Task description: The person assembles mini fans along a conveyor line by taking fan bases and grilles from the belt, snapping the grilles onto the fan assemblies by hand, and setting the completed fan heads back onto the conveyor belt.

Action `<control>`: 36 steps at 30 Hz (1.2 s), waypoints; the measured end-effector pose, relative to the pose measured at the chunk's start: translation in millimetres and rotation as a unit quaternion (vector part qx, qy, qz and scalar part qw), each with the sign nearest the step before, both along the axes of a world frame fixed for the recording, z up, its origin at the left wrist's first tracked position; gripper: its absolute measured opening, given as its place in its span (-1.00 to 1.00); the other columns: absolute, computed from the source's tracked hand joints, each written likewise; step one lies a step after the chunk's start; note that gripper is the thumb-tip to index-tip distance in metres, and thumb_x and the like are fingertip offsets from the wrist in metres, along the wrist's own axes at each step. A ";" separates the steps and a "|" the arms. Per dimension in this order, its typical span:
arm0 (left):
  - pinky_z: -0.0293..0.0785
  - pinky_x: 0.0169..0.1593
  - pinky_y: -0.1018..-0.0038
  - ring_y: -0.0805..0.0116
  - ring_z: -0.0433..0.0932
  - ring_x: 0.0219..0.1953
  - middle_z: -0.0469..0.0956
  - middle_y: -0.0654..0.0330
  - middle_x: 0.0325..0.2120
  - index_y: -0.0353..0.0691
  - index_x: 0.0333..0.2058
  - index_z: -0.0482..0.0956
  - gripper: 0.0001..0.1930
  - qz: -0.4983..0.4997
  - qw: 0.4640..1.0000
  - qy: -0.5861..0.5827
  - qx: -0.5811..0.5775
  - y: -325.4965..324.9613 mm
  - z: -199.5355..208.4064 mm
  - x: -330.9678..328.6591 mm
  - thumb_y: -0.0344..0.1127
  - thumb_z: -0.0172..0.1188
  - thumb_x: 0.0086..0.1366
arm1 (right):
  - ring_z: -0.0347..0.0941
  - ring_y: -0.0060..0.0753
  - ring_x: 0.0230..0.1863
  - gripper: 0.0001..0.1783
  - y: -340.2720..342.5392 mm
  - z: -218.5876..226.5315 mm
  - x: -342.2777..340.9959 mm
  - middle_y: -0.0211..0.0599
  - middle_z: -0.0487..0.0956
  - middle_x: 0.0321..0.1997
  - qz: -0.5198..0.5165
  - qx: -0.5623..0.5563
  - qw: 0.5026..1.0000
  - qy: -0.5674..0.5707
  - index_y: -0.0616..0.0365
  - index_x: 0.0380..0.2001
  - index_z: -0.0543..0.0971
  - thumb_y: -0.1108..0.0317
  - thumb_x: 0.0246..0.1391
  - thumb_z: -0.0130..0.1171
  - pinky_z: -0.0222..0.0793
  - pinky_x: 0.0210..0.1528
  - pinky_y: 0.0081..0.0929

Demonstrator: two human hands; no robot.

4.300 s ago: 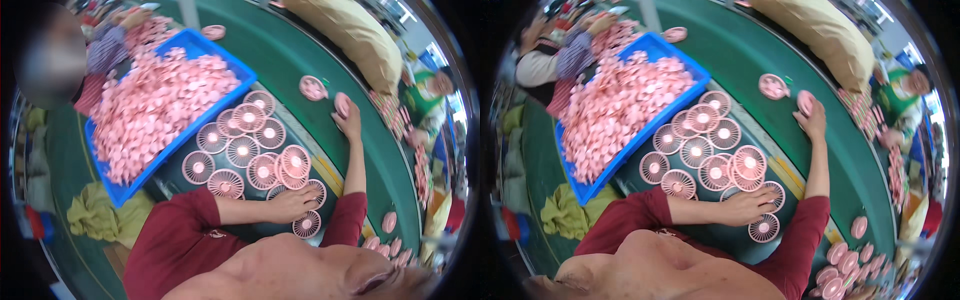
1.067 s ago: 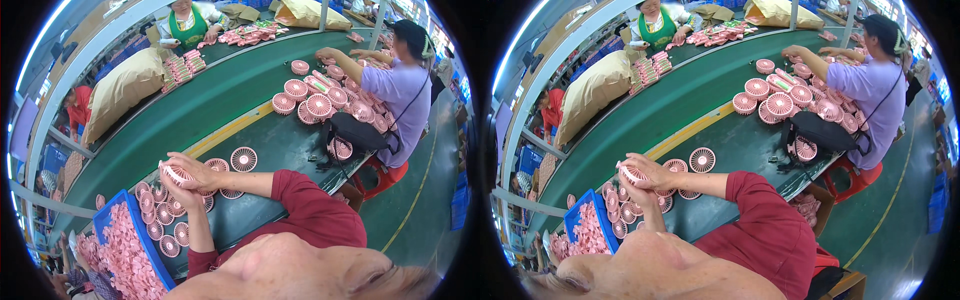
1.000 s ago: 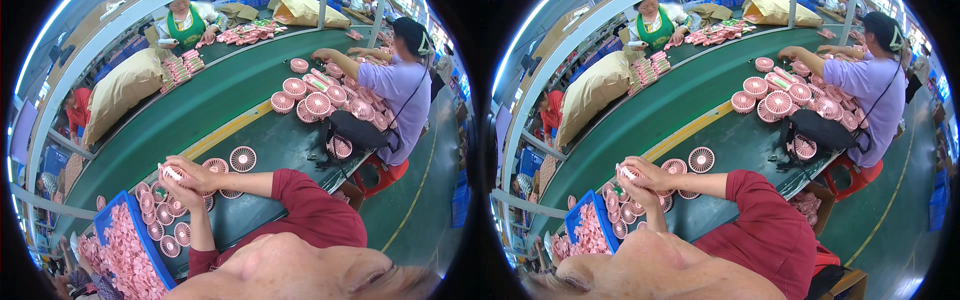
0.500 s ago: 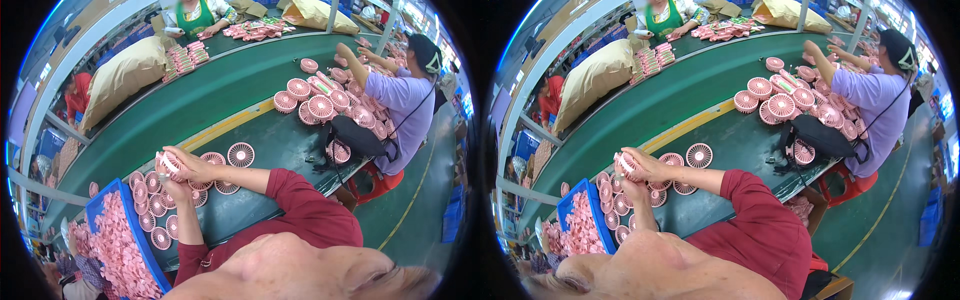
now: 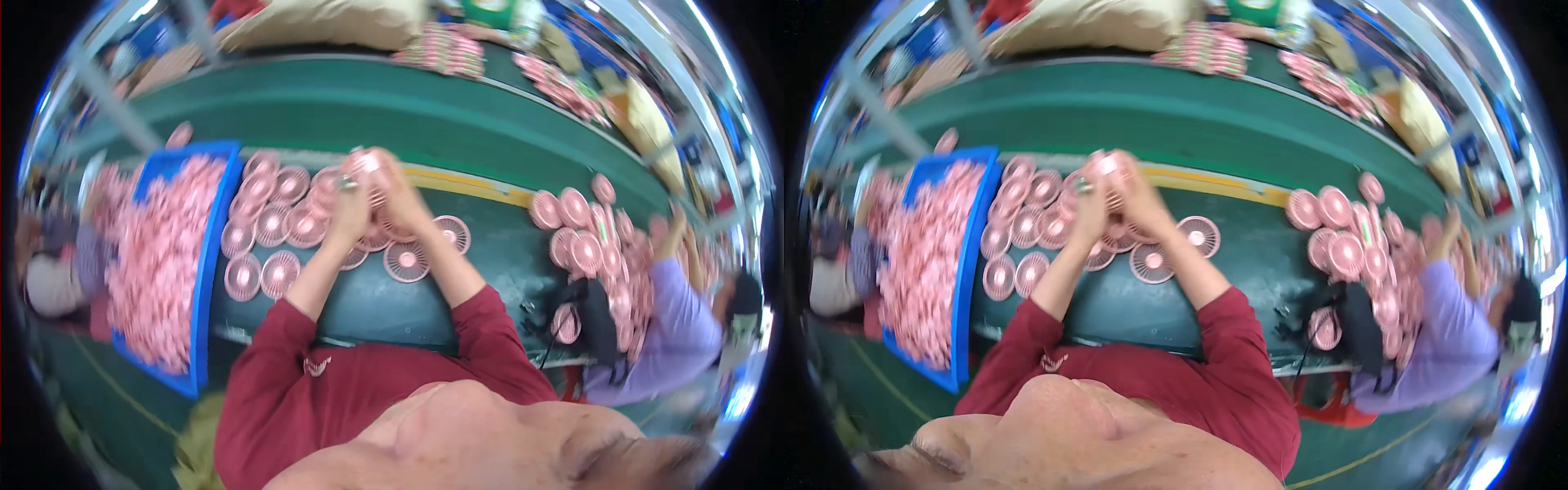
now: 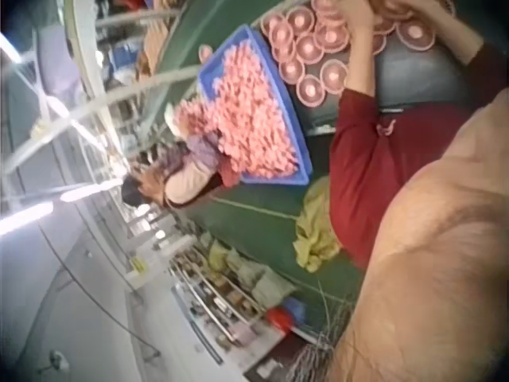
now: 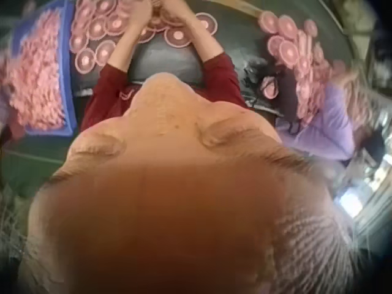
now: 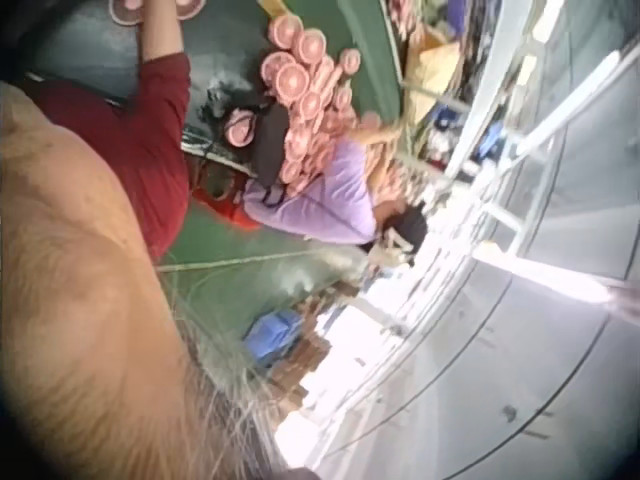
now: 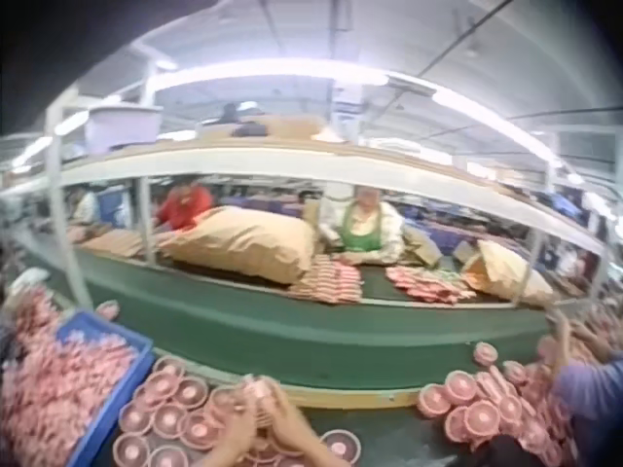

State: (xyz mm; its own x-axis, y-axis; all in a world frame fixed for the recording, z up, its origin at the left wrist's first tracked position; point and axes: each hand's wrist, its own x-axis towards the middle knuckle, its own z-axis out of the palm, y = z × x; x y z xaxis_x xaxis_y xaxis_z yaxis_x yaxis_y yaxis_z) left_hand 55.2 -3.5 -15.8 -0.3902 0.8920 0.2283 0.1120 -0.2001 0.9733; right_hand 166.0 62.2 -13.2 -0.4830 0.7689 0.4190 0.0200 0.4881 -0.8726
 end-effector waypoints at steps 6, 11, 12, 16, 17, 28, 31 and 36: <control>0.21 0.27 0.13 -0.05 0.34 0.20 0.42 -0.06 0.10 -0.23 0.00 0.53 -0.62 0.018 0.940 0.333 0.066 -74.2 15.1 -23.4 -0.23 0.19 0.23 | 0.45 -0.05 0.09 -0.30 89.1 -10.9 72.8 0.12 0.48 0.07 -0.253 0.091 0.956 -0.116 0.23 0.14 0.42 0.04 0.02 0.31 0.33 0.15 -0.22; 0.25 0.25 0.11 -0.07 0.34 0.20 0.45 0.00 0.09 -0.23 -0.03 0.54 -0.63 0.148 0.889 0.433 0.006 -160.1 14.0 -87.5 -0.29 0.26 0.18 | 0.31 0.13 0.21 -0.37 99.1 -18.5 97.7 0.18 0.44 0.11 -0.428 0.276 0.835 -0.211 0.18 0.10 0.46 0.17 -0.04 0.33 0.21 0.24 0.02; 0.23 0.26 0.10 -0.08 0.32 0.22 0.44 0.01 0.11 -0.23 -0.01 0.53 -0.61 0.170 0.874 0.455 -0.025 -176.5 11.7 -98.0 -0.27 0.25 0.18 | 0.32 0.11 0.21 -0.49 92.9 -5.5 92.2 0.13 0.46 0.12 -0.336 0.267 0.885 -0.180 0.15 0.03 0.51 0.22 0.01 0.30 0.20 0.25 -0.01; 0.03 0.31 -0.02 -0.08 0.14 0.34 0.28 0.06 0.25 -0.13 0.11 0.46 -0.50 0.188 0.835 0.502 -0.122 -200.4 -11.0 -103.1 -0.14 0.23 0.21 | 0.32 0.07 0.22 -0.57 57.0 -7.9 40.7 0.06 0.47 0.14 -0.161 0.239 0.944 -0.159 0.13 -0.02 0.55 0.29 0.01 0.27 0.19 0.29 -0.13; -0.02 0.33 -0.06 -0.08 0.10 0.35 0.25 0.06 0.27 -0.10 0.15 0.44 -0.47 0.190 0.836 0.496 -0.139 -204.2 -19.2 -99.8 -0.09 0.22 0.21 | 0.31 0.10 0.24 -0.53 38.8 -7.6 21.9 0.08 0.44 0.18 -0.113 0.224 0.953 -0.171 0.14 0.01 0.54 0.27 0.00 0.28 0.17 0.31 -0.12; 0.02 0.34 0.00 -0.02 0.13 0.34 0.32 0.03 0.18 -0.18 0.07 0.45 -0.52 0.141 0.860 0.480 -0.101 -161.6 -36.2 -78.9 -0.10 0.20 0.22 | 0.37 0.06 0.17 -0.52 4.8 -21.1 -1.5 -0.02 0.53 0.09 0.000 0.169 0.959 -0.230 0.15 0.01 0.54 0.22 0.01 0.29 0.22 0.26 -0.13; 0.31 0.13 0.13 -0.01 0.41 0.07 0.46 0.05 -0.04 -0.22 -0.21 0.53 -0.76 0.158 0.879 0.449 -0.027 -156.3 -15.2 -88.8 -0.21 0.23 0.22 | 0.37 0.06 0.16 -0.51 7.9 -20.4 0.0 -0.01 0.54 0.07 -0.009 0.175 0.957 -0.233 0.16 0.01 0.54 0.21 0.01 0.29 0.23 0.24 -0.12; 0.40 0.01 0.20 -0.02 0.47 -0.07 0.51 -0.01 -0.13 -0.26 -0.30 0.51 -0.83 0.205 0.837 0.506 0.045 -113.8 24.0 -154.7 -0.33 0.25 0.19 | 0.40 0.06 0.12 -0.53 10.9 -18.9 -2.2 -0.02 0.56 0.04 -0.021 0.191 0.951 -0.242 0.15 0.00 0.54 0.24 -0.01 0.29 0.25 0.21 -0.12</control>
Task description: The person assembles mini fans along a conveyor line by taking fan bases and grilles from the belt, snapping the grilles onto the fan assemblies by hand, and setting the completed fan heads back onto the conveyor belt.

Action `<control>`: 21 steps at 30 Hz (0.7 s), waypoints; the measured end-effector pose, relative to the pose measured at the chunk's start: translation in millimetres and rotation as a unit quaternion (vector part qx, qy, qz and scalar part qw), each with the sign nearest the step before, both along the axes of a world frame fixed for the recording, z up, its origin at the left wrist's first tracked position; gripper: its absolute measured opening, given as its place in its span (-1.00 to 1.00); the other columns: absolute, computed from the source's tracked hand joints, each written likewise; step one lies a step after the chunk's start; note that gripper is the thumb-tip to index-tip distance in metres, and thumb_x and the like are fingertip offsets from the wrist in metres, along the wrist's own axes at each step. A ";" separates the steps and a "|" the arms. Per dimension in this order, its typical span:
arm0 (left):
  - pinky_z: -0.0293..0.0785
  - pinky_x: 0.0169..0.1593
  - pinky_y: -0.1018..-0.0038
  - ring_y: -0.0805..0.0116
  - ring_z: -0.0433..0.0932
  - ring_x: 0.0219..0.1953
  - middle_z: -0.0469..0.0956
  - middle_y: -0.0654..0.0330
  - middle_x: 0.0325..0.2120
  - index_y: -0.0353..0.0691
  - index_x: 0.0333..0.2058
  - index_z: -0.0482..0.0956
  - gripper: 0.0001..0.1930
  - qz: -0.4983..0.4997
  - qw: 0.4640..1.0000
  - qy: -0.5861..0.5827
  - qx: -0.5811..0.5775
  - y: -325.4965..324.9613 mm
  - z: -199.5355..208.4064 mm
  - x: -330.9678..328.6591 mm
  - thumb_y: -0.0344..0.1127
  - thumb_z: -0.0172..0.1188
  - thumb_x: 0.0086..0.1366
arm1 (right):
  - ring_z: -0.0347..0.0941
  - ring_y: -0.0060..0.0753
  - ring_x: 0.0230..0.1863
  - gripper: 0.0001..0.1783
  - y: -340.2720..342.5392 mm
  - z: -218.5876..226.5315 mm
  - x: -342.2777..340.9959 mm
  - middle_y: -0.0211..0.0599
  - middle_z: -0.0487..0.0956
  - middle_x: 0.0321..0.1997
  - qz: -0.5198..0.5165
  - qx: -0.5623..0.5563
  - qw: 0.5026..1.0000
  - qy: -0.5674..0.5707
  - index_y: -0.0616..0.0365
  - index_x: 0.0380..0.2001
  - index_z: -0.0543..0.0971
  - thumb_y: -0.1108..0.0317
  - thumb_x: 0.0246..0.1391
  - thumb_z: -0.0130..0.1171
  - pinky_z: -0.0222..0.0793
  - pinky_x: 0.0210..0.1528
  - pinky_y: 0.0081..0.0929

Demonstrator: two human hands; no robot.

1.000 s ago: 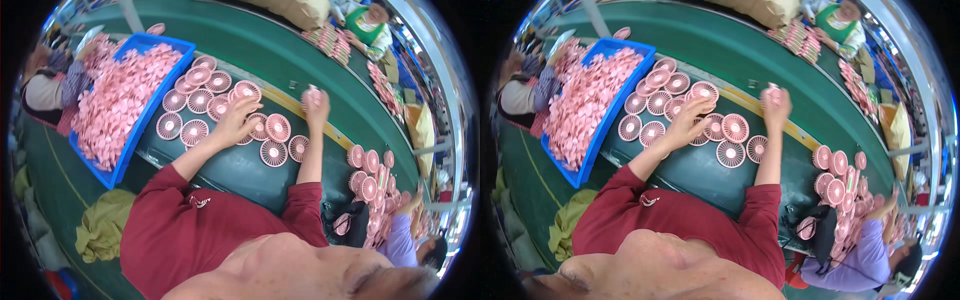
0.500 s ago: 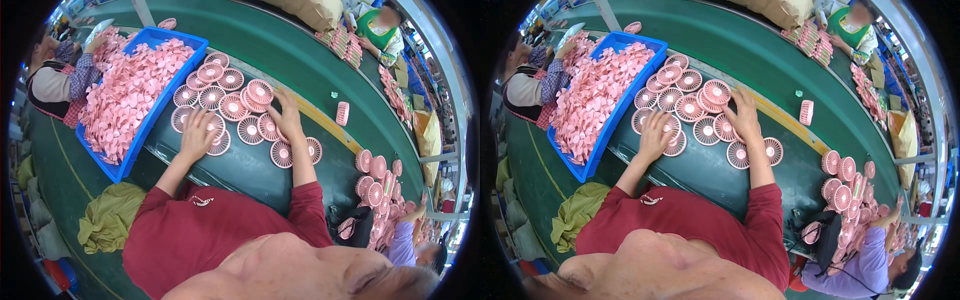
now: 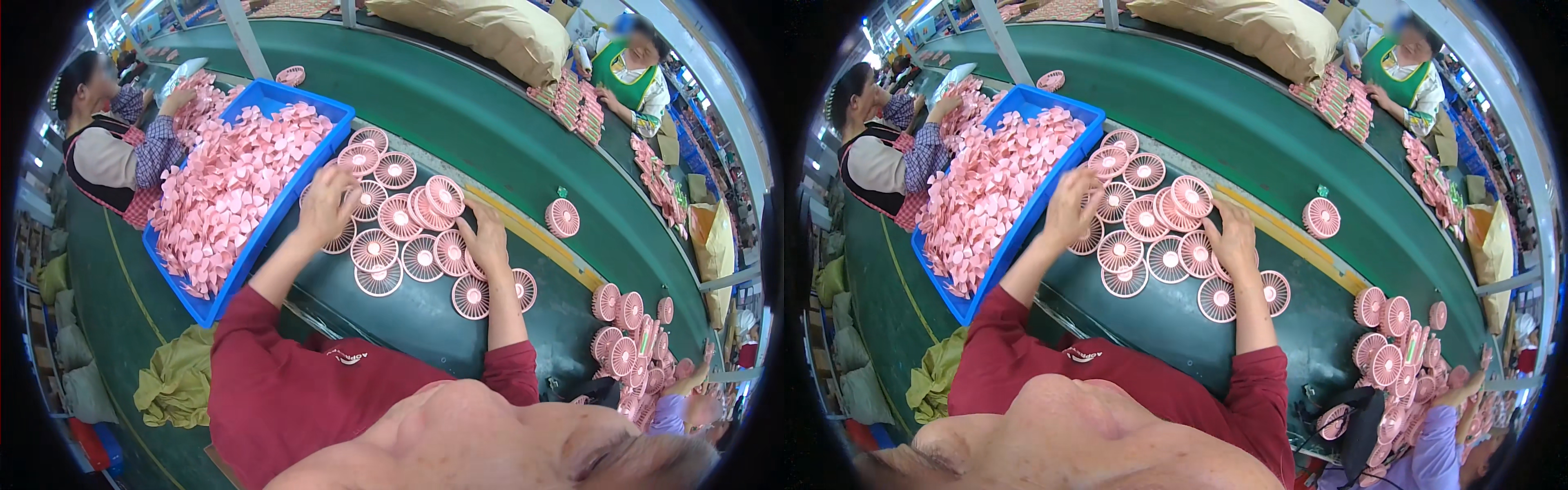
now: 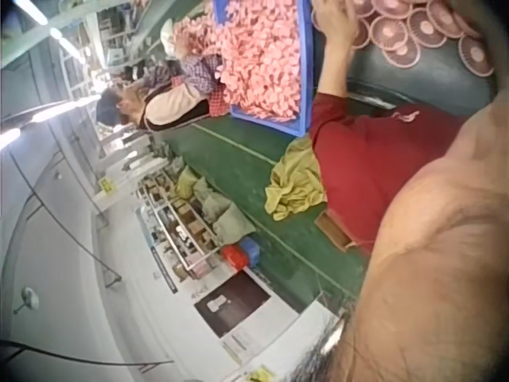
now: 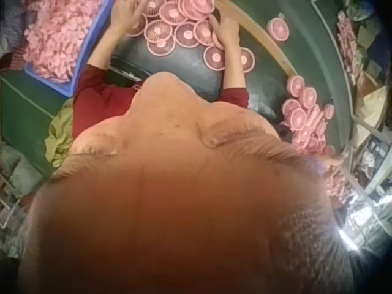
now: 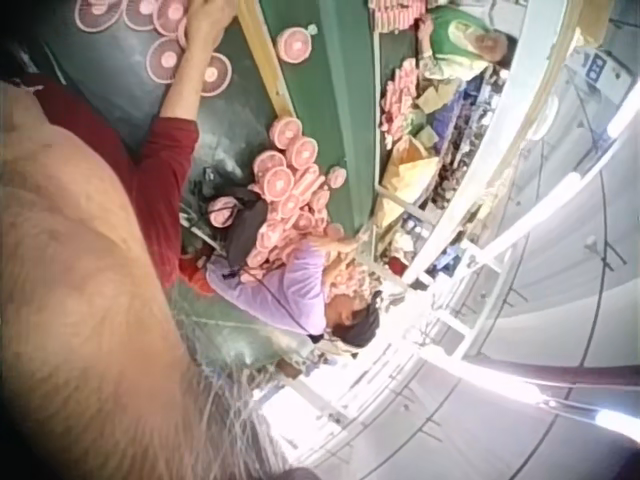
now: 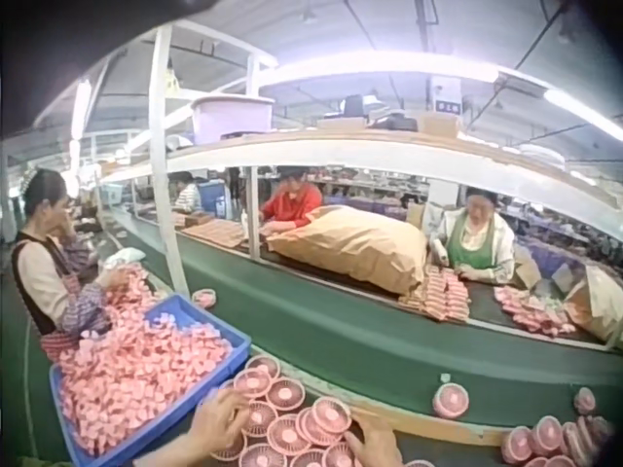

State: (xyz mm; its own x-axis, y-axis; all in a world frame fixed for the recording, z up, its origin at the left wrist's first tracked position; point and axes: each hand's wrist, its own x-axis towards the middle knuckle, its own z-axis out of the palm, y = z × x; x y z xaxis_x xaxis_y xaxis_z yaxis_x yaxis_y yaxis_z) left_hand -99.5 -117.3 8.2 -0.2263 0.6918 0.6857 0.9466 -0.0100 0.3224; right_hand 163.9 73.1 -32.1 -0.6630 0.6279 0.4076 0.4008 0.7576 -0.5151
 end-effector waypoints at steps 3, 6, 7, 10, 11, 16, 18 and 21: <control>0.37 0.08 0.15 -0.08 0.45 -0.01 0.51 -0.04 -0.08 -0.27 -0.28 0.53 -0.80 0.013 0.997 0.075 -0.024 41.1 17.2 -64.5 -0.28 0.24 0.20 | 0.41 0.06 0.10 -0.55 -2.0 0.6 -0.3 -0.03 0.56 0.02 0.003 -0.005 1.000 -0.002 0.15 -0.01 0.54 0.25 0.01 0.28 0.25 0.19 -0.12; 0.32 0.16 0.10 -0.11 0.43 0.07 0.50 -0.10 0.00 -0.27 -0.28 0.60 -0.78 0.059 0.995 0.065 -0.048 90.6 16.7 -142.6 -0.25 0.25 0.17 | 0.41 0.06 0.09 -0.56 -5.7 4.9 0.2 -0.05 0.57 0.01 -0.001 -0.015 1.000 -0.011 0.15 -0.01 0.54 0.25 0.02 0.27 0.25 0.18 -0.13; 0.30 0.19 0.10 -0.11 0.42 0.10 0.50 -0.12 0.02 -0.27 -0.30 0.63 -0.78 0.084 0.991 0.065 -0.075 106.4 16.8 -169.6 -0.24 0.25 0.16 | 0.40 0.05 0.10 -0.56 -6.7 6.3 0.3 -0.05 0.56 0.02 -0.002 -0.017 1.000 -0.014 0.15 -0.01 0.55 0.25 0.02 0.27 0.24 0.19 -0.13; 0.25 0.25 0.09 -0.10 0.36 0.20 0.50 -0.20 0.02 -0.23 -0.30 0.69 -0.74 0.163 0.964 0.058 -0.202 148.9 14.7 -240.2 -0.16 0.23 0.17 | 0.39 0.03 0.13 -0.57 -7.9 9.2 1.7 -0.07 0.55 0.05 -0.009 -0.025 0.999 -0.028 0.15 -0.02 0.55 0.26 0.03 0.26 0.23 0.21 -0.14; 0.24 0.26 0.09 -0.10 0.35 0.22 0.50 -0.23 0.01 -0.21 -0.29 0.70 -0.73 0.193 0.946 0.063 -0.252 159.3 13.6 -259.5 -0.14 0.21 0.18 | 0.39 0.03 0.13 -0.58 -8.5 9.8 1.4 -0.07 0.55 0.05 -0.009 -0.029 0.999 -0.029 0.15 -0.03 0.55 0.28 0.02 0.27 0.23 0.22 -0.14; 0.32 0.23 0.09 -0.07 0.42 0.19 0.50 -0.11 0.07 -0.28 -0.07 0.63 -0.55 0.281 0.863 0.062 -0.415 187.0 2.8 -335.0 -0.06 0.14 0.21 | 0.40 0.04 0.11 -0.59 -9.0 13.8 -4.6 -0.07 0.55 0.05 -0.006 -0.041 0.998 -0.040 0.18 -0.05 0.55 0.32 0.00 0.27 0.25 0.21 -0.14; 0.34 0.20 0.10 -0.05 0.45 0.16 0.50 -0.09 0.07 -0.26 -0.06 0.62 -0.57 0.279 0.852 0.052 -0.441 200.2 0.7 -338.8 -0.09 0.14 0.21 | 0.40 0.05 0.11 -0.58 -7.3 14.8 -4.2 -0.07 0.55 0.05 -0.014 -0.036 0.998 -0.044 0.18 -0.05 0.55 0.36 -0.03 0.28 0.26 0.21 -0.14; 0.42 0.15 0.17 0.03 0.57 0.05 0.56 -0.02 0.03 -0.23 -0.05 0.62 -0.63 0.300 0.827 0.072 -0.470 197.8 -15.8 -359.8 -0.23 0.10 0.21 | 0.41 0.04 0.11 -0.57 -9.0 19.6 -8.7 -0.07 0.54 0.06 -0.013 -0.038 0.998 -0.048 0.19 -0.04 0.55 0.40 -0.06 0.30 0.27 0.20 -0.15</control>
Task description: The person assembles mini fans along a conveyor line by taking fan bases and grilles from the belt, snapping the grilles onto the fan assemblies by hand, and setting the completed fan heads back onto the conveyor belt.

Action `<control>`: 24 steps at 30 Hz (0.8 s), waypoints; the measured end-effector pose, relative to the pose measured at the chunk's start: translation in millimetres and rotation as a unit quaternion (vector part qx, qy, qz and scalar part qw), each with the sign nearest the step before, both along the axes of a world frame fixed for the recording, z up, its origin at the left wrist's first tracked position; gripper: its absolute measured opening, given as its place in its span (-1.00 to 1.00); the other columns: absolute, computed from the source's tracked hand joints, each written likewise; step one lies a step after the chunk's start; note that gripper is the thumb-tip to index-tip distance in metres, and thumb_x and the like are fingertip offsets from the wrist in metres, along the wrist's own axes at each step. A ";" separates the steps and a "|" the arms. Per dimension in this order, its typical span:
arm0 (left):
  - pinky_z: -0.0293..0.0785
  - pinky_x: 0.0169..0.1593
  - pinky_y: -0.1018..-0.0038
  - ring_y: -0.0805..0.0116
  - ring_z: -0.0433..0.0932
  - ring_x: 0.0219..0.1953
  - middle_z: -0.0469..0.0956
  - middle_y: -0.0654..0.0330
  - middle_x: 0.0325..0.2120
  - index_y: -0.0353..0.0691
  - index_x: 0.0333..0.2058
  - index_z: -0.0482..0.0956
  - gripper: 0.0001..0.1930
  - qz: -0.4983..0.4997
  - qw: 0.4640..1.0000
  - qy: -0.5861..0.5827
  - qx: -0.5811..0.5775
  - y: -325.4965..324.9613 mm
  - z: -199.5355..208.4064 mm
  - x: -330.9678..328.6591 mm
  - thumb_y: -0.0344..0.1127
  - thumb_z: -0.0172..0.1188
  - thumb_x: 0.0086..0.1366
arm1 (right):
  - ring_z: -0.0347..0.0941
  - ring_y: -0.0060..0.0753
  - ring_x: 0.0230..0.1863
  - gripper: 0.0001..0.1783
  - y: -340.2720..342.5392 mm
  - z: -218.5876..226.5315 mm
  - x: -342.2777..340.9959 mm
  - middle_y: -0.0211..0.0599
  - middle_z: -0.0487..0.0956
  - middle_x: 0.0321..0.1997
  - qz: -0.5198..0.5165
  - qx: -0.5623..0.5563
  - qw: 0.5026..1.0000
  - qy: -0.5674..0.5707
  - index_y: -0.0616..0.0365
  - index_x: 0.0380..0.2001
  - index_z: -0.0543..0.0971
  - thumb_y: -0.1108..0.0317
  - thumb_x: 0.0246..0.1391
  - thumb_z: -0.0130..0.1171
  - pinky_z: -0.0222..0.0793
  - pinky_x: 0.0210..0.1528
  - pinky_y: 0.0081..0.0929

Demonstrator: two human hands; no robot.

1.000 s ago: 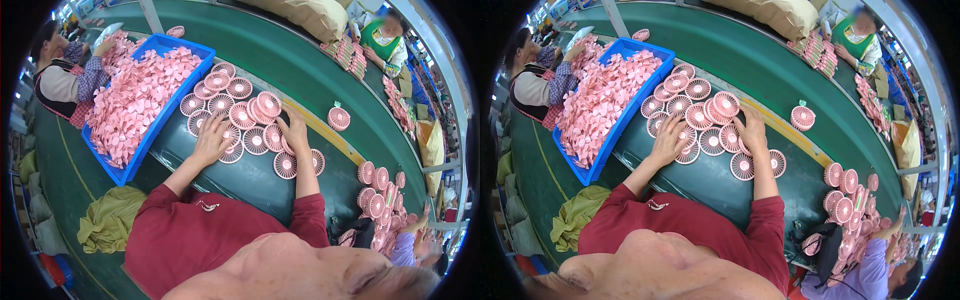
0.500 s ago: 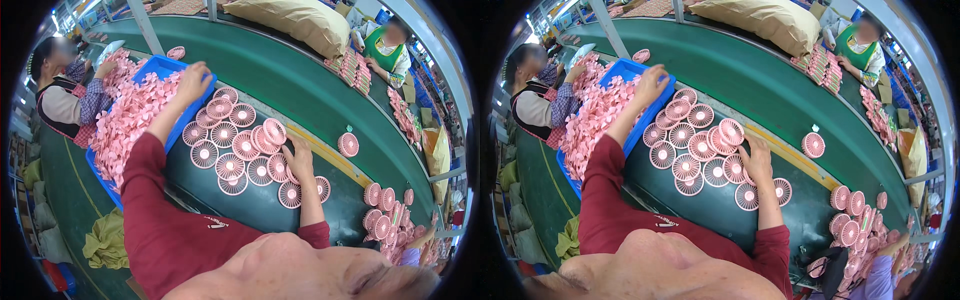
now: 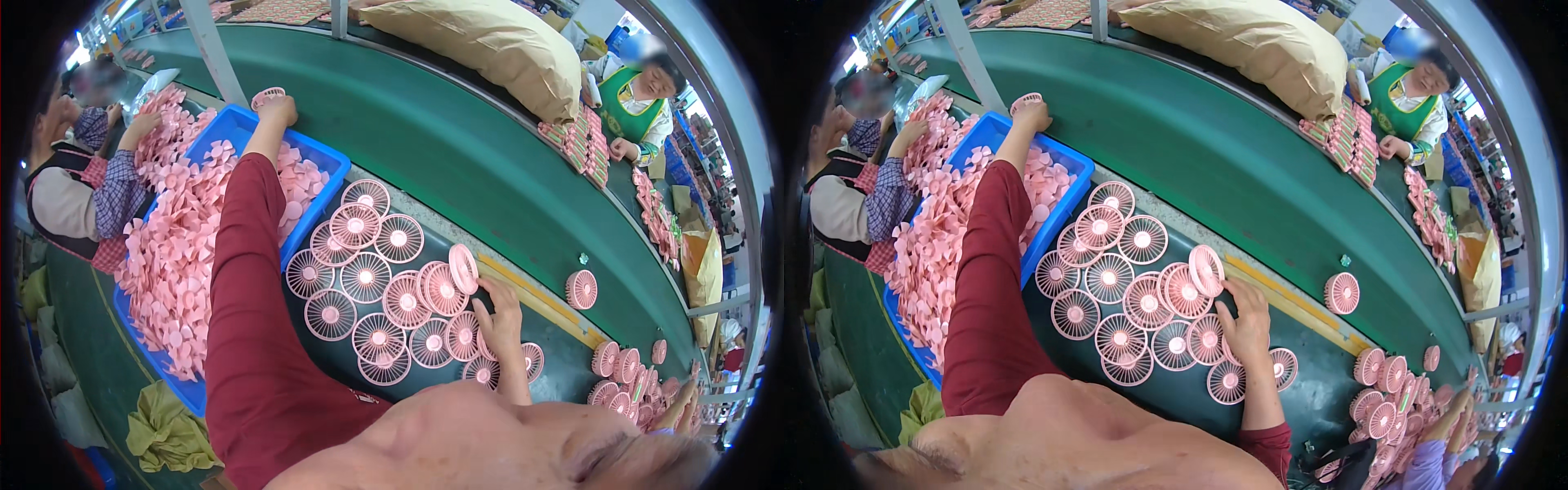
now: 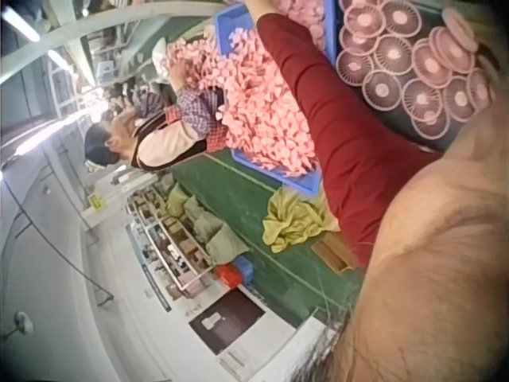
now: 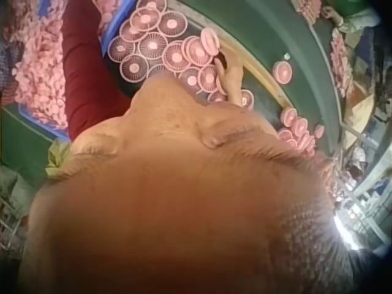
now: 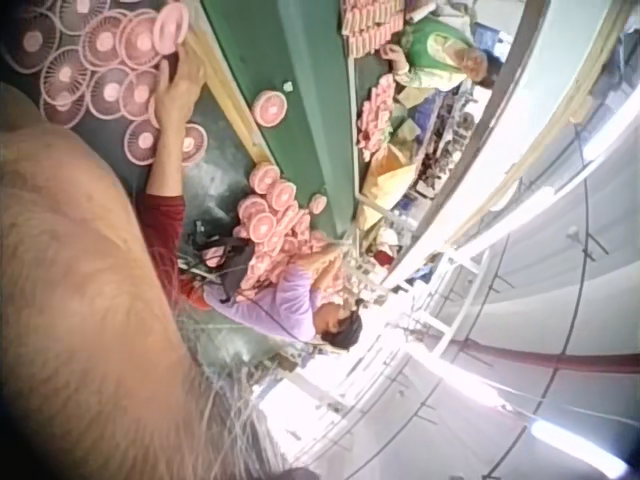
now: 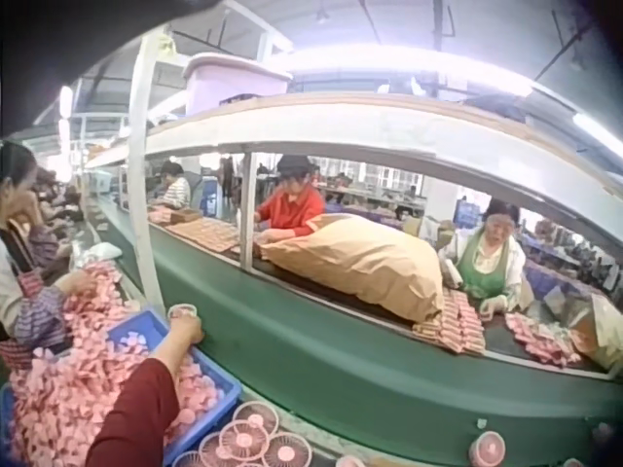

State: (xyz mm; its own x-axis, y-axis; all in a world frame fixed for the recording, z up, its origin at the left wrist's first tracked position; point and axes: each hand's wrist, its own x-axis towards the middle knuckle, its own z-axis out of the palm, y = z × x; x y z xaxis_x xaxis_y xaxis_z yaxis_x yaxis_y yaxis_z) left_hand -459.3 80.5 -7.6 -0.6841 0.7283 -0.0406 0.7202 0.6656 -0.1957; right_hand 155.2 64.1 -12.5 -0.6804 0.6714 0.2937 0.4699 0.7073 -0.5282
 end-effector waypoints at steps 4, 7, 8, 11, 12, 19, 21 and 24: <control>0.47 0.05 0.07 0.11 0.61 0.00 0.62 0.01 -0.07 -0.20 -0.09 0.65 -0.69 0.014 0.998 0.044 0.050 4.2 -8.3 -8.8 -0.38 0.06 0.21 | 0.40 0.03 0.11 -0.56 0.5 1.6 -1.5 -0.09 0.54 0.06 -0.003 -0.010 1.000 -0.012 0.19 -0.04 0.54 0.41 -0.06 0.30 0.27 0.20 -0.15; 0.59 -0.14 0.20 0.04 0.64 -0.09 0.64 0.00 -0.14 -0.16 -0.14 0.66 -0.70 0.053 0.991 0.033 0.122 18.2 -1.0 -6.4 -0.43 0.14 0.14 | 0.40 0.03 0.12 -0.56 3.2 1.8 0.2 -0.09 0.54 0.06 -0.017 -0.007 1.000 -0.015 0.19 -0.04 0.54 0.41 -0.06 0.29 0.27 0.20 -0.15; 0.58 -0.12 0.20 0.01 0.64 -0.11 0.65 0.01 -0.17 -0.15 -0.18 0.66 -0.73 0.056 0.973 0.049 0.216 3.5 -3.5 -25.7 -0.43 0.14 0.13 | 0.40 0.03 0.12 -0.56 1.2 1.9 -1.9 -0.09 0.54 0.06 -0.004 -0.010 1.000 -0.010 0.18 -0.04 0.54 0.42 -0.06 0.29 0.27 0.20 -0.15; 0.53 -0.06 0.17 0.00 0.62 -0.14 0.66 0.05 -0.25 -0.09 -0.27 0.66 -0.82 0.037 0.913 0.053 0.403 -22.8 1.0 -54.3 -0.39 0.15 0.15 | 0.40 0.03 0.12 -0.55 1.5 -0.1 -3.1 -0.09 0.54 0.06 0.002 -0.016 1.000 -0.009 0.17 -0.03 0.54 0.42 -0.07 0.29 0.26 0.21 -0.14; 0.52 -0.05 0.17 0.02 0.62 -0.14 0.66 0.07 -0.25 -0.06 -0.27 0.67 -0.81 0.052 0.898 0.045 0.434 -20.7 5.4 -54.4 -0.39 0.16 0.14 | 0.40 0.04 0.12 -0.55 2.4 -1.4 -2.2 -0.08 0.54 0.07 -0.003 -0.016 1.000 -0.014 0.17 -0.03 0.54 0.42 -0.07 0.29 0.26 0.21 -0.14; 0.53 -0.04 0.30 0.15 0.64 -0.13 0.68 0.18 -0.24 0.08 -0.24 0.70 -0.76 0.117 0.867 -0.052 0.481 -13.7 19.4 -55.7 -0.31 0.15 0.13 | 0.39 0.01 0.14 -0.57 0.6 6.3 0.4 -0.12 0.53 0.09 -0.022 -0.024 0.999 -0.020 0.17 -0.03 0.55 0.45 -0.05 0.24 0.27 0.21 -0.19; 0.54 -0.06 0.30 0.16 0.64 -0.14 0.68 0.19 -0.26 0.07 -0.25 0.70 -0.77 0.081 0.891 -0.050 0.445 -24.7 11.1 -60.1 -0.31 0.13 0.14 | 0.39 0.01 0.14 -0.57 -0.2 1.7 -3.5 -0.12 0.53 0.09 -0.009 -0.030 0.999 -0.016 0.17 -0.02 0.54 0.46 -0.05 0.24 0.27 0.21 -0.19; 0.54 -0.08 0.30 0.15 0.65 -0.17 0.68 0.19 -0.27 0.05 -0.25 0.70 -0.78 0.078 0.876 0.003 0.476 -27.0 3.5 -64.5 -0.30 0.14 0.14 | 0.39 0.01 0.14 -0.55 -0.3 1.2 -6.3 -0.12 0.53 0.09 -0.009 -0.030 0.999 -0.019 0.18 -0.02 0.54 0.46 -0.06 0.25 0.28 0.21 -0.18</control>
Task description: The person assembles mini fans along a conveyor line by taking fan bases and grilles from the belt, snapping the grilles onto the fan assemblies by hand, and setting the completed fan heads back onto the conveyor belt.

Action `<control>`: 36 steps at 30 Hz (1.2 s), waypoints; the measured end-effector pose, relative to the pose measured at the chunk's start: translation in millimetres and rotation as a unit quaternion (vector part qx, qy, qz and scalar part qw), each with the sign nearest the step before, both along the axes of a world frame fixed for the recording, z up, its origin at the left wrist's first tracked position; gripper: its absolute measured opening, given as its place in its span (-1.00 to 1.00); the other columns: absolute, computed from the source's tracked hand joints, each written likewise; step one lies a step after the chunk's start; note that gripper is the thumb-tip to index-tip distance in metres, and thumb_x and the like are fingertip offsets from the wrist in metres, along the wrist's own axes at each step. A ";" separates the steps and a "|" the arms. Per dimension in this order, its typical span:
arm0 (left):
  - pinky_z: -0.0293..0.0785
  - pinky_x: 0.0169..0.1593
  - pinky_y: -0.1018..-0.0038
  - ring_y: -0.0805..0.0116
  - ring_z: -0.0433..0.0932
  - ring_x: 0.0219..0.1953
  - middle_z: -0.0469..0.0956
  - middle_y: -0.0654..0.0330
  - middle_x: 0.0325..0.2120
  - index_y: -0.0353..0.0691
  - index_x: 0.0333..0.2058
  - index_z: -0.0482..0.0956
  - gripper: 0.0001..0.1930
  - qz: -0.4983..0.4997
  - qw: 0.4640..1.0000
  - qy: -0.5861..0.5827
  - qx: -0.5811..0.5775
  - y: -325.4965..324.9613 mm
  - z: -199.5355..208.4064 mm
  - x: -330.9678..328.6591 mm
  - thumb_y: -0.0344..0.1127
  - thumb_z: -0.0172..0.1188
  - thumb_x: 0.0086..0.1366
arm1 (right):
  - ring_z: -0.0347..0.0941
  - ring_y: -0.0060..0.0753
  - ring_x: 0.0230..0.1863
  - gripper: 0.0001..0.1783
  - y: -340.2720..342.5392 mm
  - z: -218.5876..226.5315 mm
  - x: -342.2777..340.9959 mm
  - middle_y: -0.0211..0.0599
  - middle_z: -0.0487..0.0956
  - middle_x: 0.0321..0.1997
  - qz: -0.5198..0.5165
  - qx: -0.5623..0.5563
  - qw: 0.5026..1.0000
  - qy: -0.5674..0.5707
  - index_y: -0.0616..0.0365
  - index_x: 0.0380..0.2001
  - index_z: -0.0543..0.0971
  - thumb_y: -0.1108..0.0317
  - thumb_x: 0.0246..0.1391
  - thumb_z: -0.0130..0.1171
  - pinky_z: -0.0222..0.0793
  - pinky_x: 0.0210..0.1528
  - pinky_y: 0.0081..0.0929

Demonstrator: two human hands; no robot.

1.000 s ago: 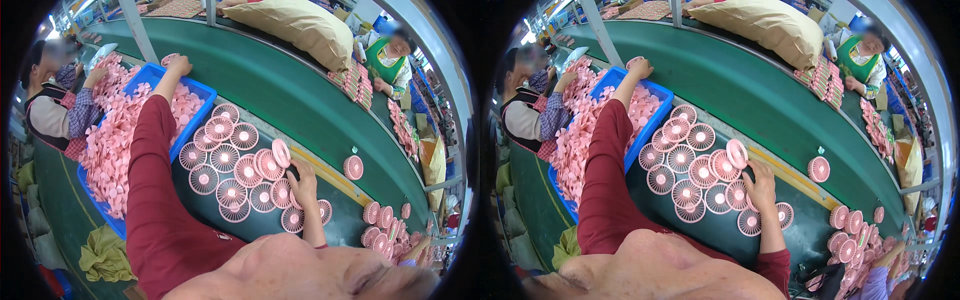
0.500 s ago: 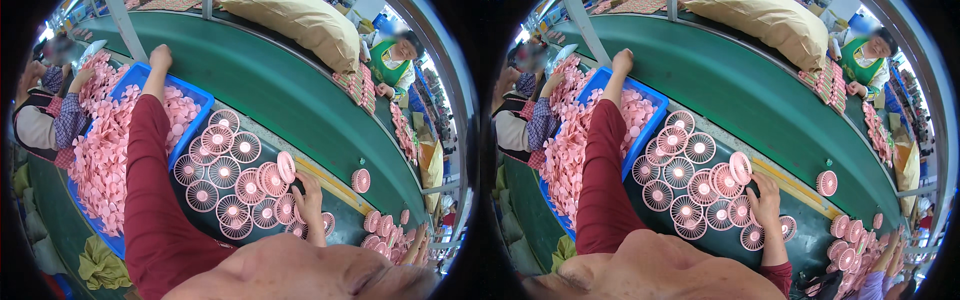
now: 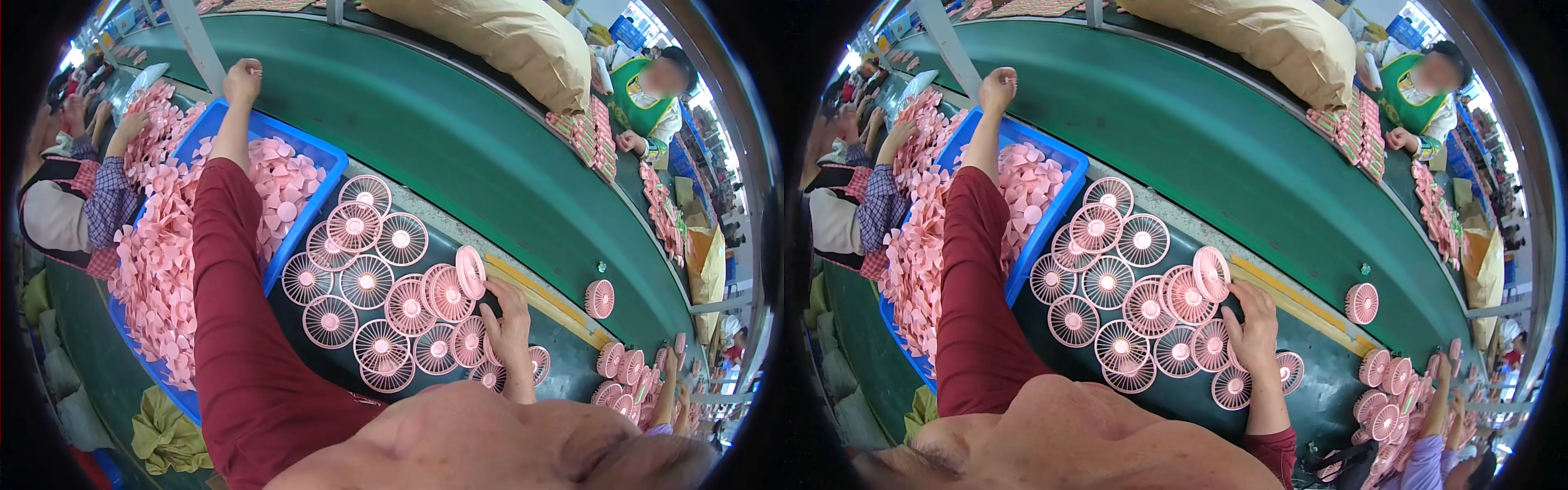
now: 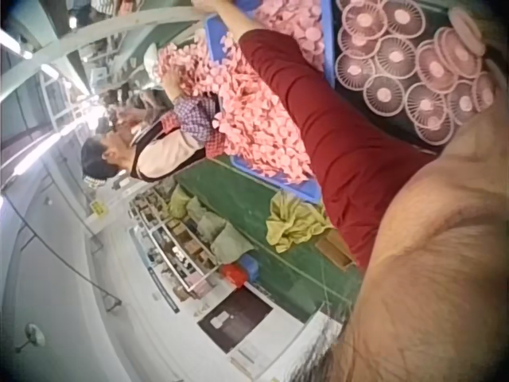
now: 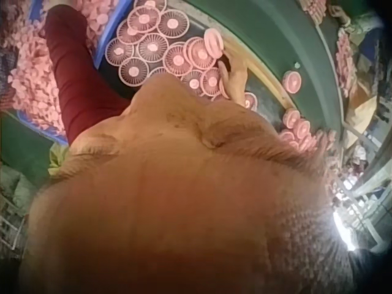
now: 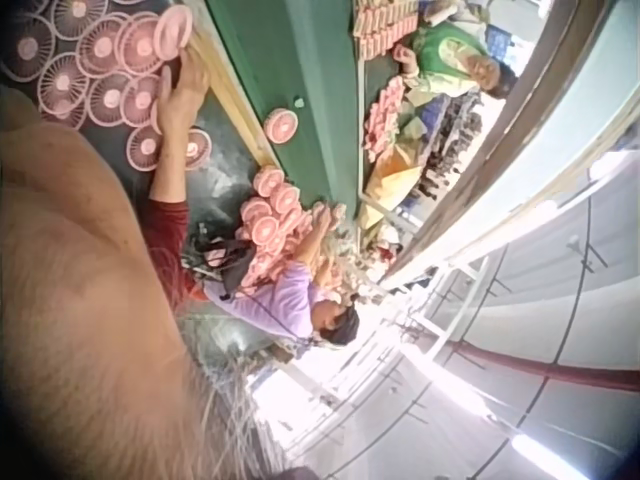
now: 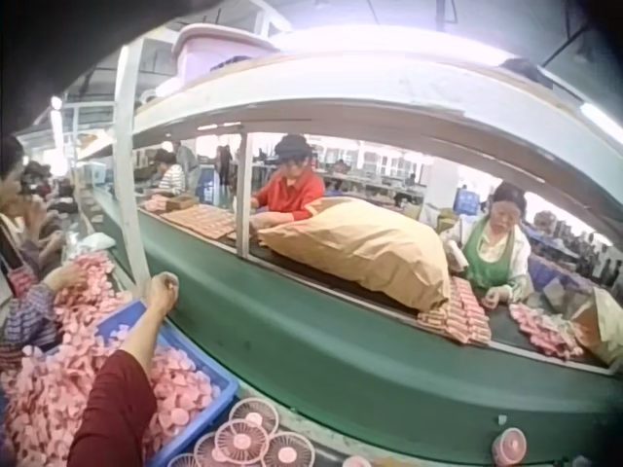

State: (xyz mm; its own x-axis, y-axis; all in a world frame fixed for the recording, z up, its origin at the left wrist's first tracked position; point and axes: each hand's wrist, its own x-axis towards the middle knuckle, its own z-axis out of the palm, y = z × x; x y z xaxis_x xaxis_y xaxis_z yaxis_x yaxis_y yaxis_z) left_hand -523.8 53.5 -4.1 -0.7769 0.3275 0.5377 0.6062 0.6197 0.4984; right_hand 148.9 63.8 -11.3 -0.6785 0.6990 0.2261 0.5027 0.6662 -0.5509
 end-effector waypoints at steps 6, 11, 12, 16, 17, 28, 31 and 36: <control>0.55 -0.12 0.41 0.33 0.68 -0.23 0.70 0.25 -0.28 0.05 -0.21 0.70 -0.75 -0.006 0.994 -0.084 0.063 7.7 6.4 -17.3 -0.28 0.24 0.09 | 0.41 0.04 0.10 -0.55 5.4 1.6 3.4 -0.11 0.54 0.07 -0.007 0.007 1.000 -0.002 0.18 -0.03 0.53 0.42 -0.07 0.28 0.28 0.19 -0.12; 0.55 -0.18 0.51 0.43 0.66 -0.29 0.70 0.22 -0.32 -0.09 -0.13 0.68 -0.68 -0.045 0.995 -0.069 0.050 -3.9 6.8 -38.3 -0.39 0.29 0.07 | 0.41 0.05 0.10 -0.56 4.3 2.7 3.7 -0.09 0.54 0.07 0.001 0.009 1.000 0.003 0.19 -0.03 0.54 0.42 -0.06 0.28 0.28 0.19 -0.13; 0.55 -0.18 0.51 0.43 0.66 -0.29 0.70 0.22 -0.31 -0.10 -0.12 0.68 -0.67 -0.058 0.994 -0.078 0.046 -5.3 8.5 -44.0 -0.40 0.29 0.08 | 0.41 0.05 0.10 -0.56 4.1 3.1 3.7 -0.09 0.54 0.07 0.004 0.010 1.000 0.006 0.19 -0.03 0.54 0.41 -0.05 0.28 0.28 0.19 -0.13; 0.55 -0.13 0.45 0.36 0.68 -0.23 0.70 0.27 -0.29 0.03 -0.17 0.69 -0.70 -0.065 0.995 -0.059 0.045 -9.5 15.8 -42.3 -0.33 0.19 0.08 | 0.41 0.05 0.11 -0.56 4.1 2.0 4.0 -0.08 0.54 0.07 0.004 0.006 1.000 0.010 0.19 -0.03 0.54 0.41 -0.05 0.28 0.27 0.19 -0.13; 0.55 -0.13 0.45 0.36 0.68 -0.23 0.70 0.27 -0.29 0.03 -0.17 0.69 -0.70 -0.079 0.993 -0.070 0.045 8.4 -0.1 -35.0 -0.33 0.19 0.08 | 0.40 0.06 0.11 -0.56 6.1 1.8 4.7 -0.07 0.53 0.07 -0.008 0.006 1.000 -0.003 0.19 -0.03 0.54 0.41 -0.04 0.28 0.27 0.20 -0.13; 0.54 -0.09 0.40 0.25 0.66 -0.18 0.70 0.21 -0.28 0.03 -0.18 0.70 -0.69 -0.038 0.999 0.018 0.010 -26.0 15.6 -53.4 -0.35 0.14 0.08 | 0.39 0.05 0.14 -0.56 3.7 3.1 4.5 -0.06 0.53 0.08 0.011 -0.001 1.000 0.015 0.19 -0.02 0.54 0.41 -0.03 0.27 0.26 0.21 -0.13; 0.54 -0.12 0.46 0.35 0.68 -0.25 0.71 0.20 -0.31 -0.06 -0.19 0.69 -0.69 -0.078 0.995 -0.059 0.036 14.1 1.8 -0.9 -0.40 0.13 0.08 | 0.39 0.05 0.13 -0.57 6.6 -0.6 5.7 -0.06 0.53 0.08 -0.011 0.007 1.000 -0.008 0.19 -0.02 0.54 0.41 -0.04 0.28 0.26 0.20 -0.14; 0.54 -0.13 0.49 0.36 0.68 -0.25 0.71 0.23 -0.31 -0.03 -0.18 0.69 -0.69 -0.087 0.993 -0.055 0.055 -16.1 25.1 -2.6 -0.40 0.09 0.11 | 0.40 0.04 0.12 -0.57 3.1 3.5 4.8 -0.07 0.53 0.08 0.007 0.015 1.000 0.007 0.20 -0.03 0.54 0.41 -0.05 0.28 0.27 0.20 -0.14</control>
State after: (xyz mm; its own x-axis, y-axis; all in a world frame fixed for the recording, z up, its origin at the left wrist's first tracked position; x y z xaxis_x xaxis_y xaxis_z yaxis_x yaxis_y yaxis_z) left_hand -526.4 37.4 21.0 -0.7699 0.4059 0.4925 0.6373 0.4482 0.6269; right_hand 153.7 66.9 -7.8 -0.6841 0.6829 0.2564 0.4855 0.6886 -0.5386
